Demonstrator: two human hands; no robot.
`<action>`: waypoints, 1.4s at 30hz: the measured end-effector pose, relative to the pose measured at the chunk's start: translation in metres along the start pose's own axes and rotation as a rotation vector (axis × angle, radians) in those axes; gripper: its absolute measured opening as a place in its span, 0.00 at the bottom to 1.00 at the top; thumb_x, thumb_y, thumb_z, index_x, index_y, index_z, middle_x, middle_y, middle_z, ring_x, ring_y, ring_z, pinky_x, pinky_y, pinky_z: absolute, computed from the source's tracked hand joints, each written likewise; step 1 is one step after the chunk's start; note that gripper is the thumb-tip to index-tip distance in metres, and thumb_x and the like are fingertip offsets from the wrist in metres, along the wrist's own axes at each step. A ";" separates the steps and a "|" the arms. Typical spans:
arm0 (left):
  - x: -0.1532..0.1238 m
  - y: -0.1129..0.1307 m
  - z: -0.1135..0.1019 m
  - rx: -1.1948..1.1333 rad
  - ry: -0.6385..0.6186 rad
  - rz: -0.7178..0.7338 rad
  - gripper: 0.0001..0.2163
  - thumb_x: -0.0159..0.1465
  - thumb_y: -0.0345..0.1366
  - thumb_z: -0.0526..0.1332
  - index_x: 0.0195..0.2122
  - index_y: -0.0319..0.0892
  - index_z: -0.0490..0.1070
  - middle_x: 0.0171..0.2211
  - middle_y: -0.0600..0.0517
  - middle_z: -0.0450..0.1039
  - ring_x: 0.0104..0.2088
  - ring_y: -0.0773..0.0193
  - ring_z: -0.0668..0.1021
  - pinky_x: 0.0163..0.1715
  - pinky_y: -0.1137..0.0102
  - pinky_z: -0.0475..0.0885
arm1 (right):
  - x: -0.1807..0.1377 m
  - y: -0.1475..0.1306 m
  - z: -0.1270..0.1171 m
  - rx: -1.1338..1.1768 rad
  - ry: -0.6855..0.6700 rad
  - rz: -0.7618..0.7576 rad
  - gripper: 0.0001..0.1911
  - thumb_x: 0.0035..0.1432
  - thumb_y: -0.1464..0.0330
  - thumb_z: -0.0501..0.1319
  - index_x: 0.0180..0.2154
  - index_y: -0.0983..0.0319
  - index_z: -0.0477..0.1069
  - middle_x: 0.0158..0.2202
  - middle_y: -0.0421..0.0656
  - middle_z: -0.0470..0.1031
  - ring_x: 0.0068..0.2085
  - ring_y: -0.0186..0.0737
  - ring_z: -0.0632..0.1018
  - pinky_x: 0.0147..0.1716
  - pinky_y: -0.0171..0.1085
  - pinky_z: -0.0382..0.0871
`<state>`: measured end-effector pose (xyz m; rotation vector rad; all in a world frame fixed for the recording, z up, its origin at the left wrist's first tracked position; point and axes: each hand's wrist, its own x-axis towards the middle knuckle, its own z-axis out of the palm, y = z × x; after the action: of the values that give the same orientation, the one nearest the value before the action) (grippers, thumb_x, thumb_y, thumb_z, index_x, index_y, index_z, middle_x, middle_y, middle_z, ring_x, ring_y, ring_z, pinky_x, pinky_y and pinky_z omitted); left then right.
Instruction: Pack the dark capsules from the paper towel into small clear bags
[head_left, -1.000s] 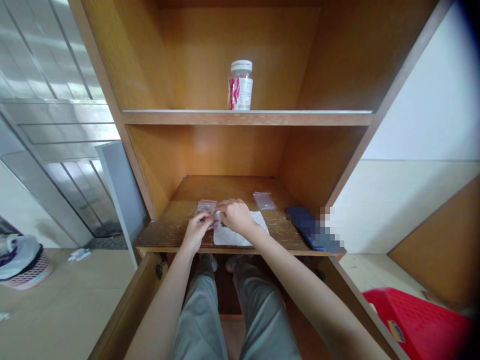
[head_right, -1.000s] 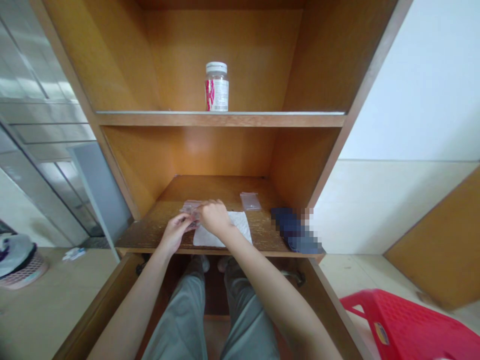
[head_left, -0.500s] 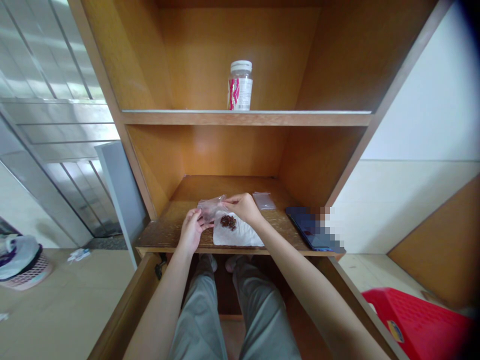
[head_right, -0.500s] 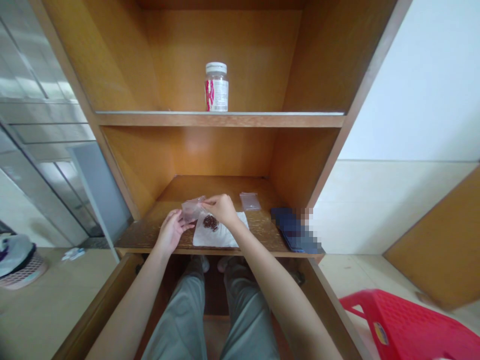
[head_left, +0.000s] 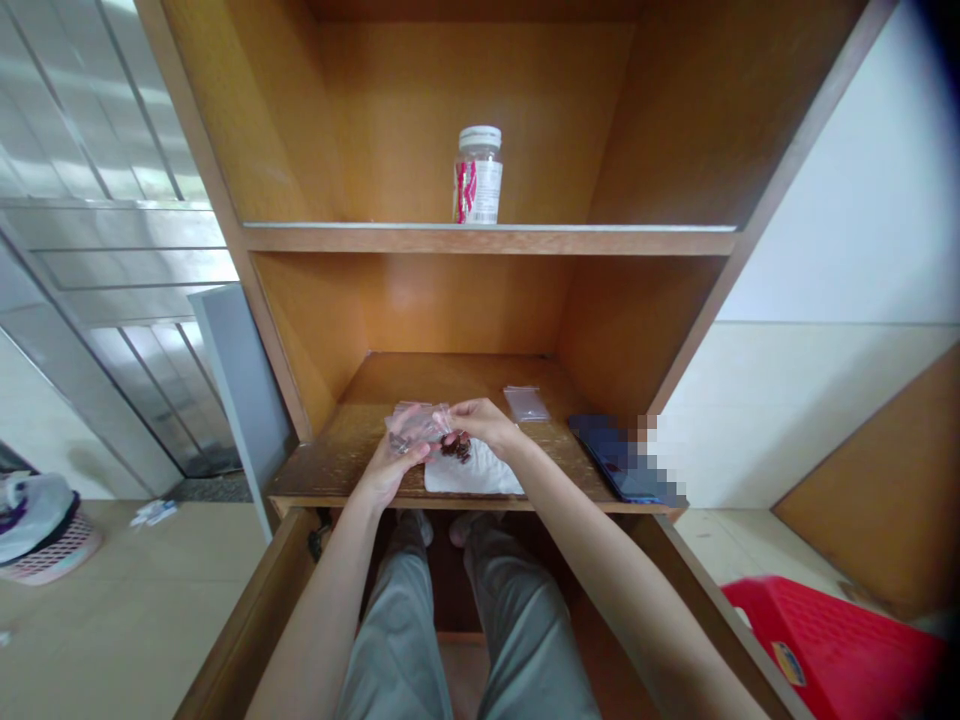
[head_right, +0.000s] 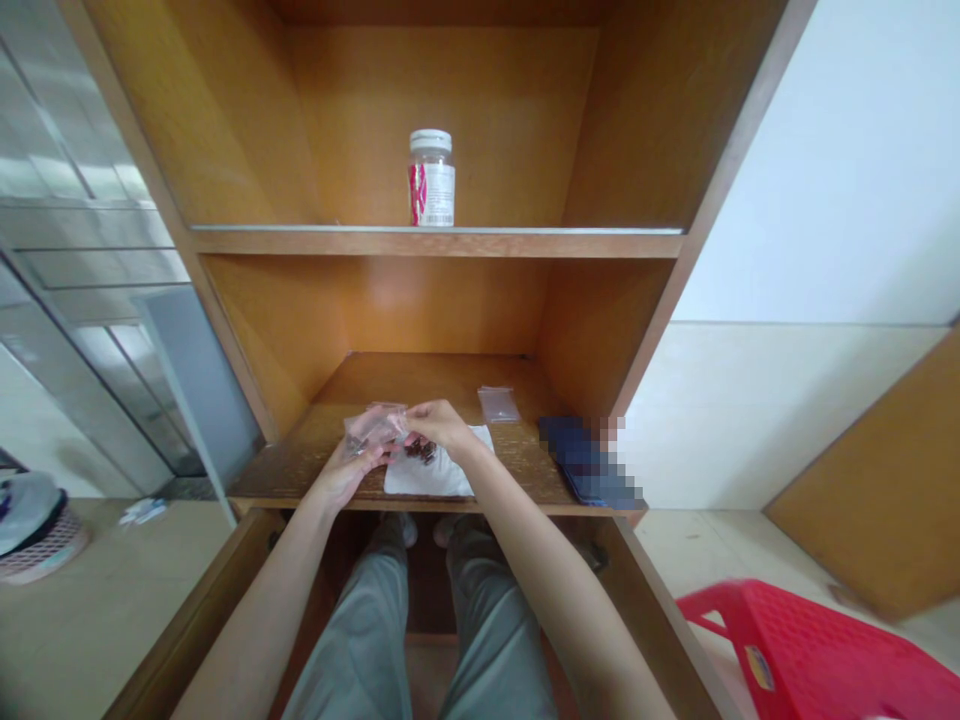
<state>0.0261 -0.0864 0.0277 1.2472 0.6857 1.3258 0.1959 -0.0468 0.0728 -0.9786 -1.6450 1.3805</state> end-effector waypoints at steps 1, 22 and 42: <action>0.000 0.000 0.000 0.001 -0.004 0.002 0.29 0.51 0.34 0.65 0.54 0.47 0.57 0.48 0.44 0.68 0.38 0.58 0.76 0.36 0.66 0.71 | 0.000 0.002 0.000 0.011 -0.011 0.009 0.20 0.39 0.54 0.65 0.27 0.65 0.74 0.20 0.42 0.74 0.21 0.30 0.71 0.19 0.29 0.59; 0.005 -0.004 -0.001 -0.001 0.111 -0.015 0.20 0.52 0.34 0.64 0.46 0.43 0.62 0.38 0.47 0.73 0.32 0.64 0.77 0.36 0.66 0.71 | 0.027 0.079 0.013 0.115 0.616 -0.137 0.25 0.56 0.54 0.43 0.51 0.58 0.59 0.56 0.44 0.61 0.55 0.38 0.63 0.48 0.38 0.60; 0.016 -0.010 0.009 0.192 0.112 -0.058 0.23 0.45 0.32 0.68 0.43 0.40 0.65 0.31 0.50 0.72 0.31 0.64 0.76 0.32 0.66 0.74 | 0.031 0.091 0.019 0.113 0.545 -0.150 0.26 0.58 0.54 0.37 0.47 0.60 0.62 0.50 0.48 0.67 0.50 0.39 0.68 0.48 0.40 0.60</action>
<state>0.0408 -0.0722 0.0251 1.3018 0.9401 1.3126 0.1735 -0.0156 -0.0170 -1.0299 -1.1915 0.9815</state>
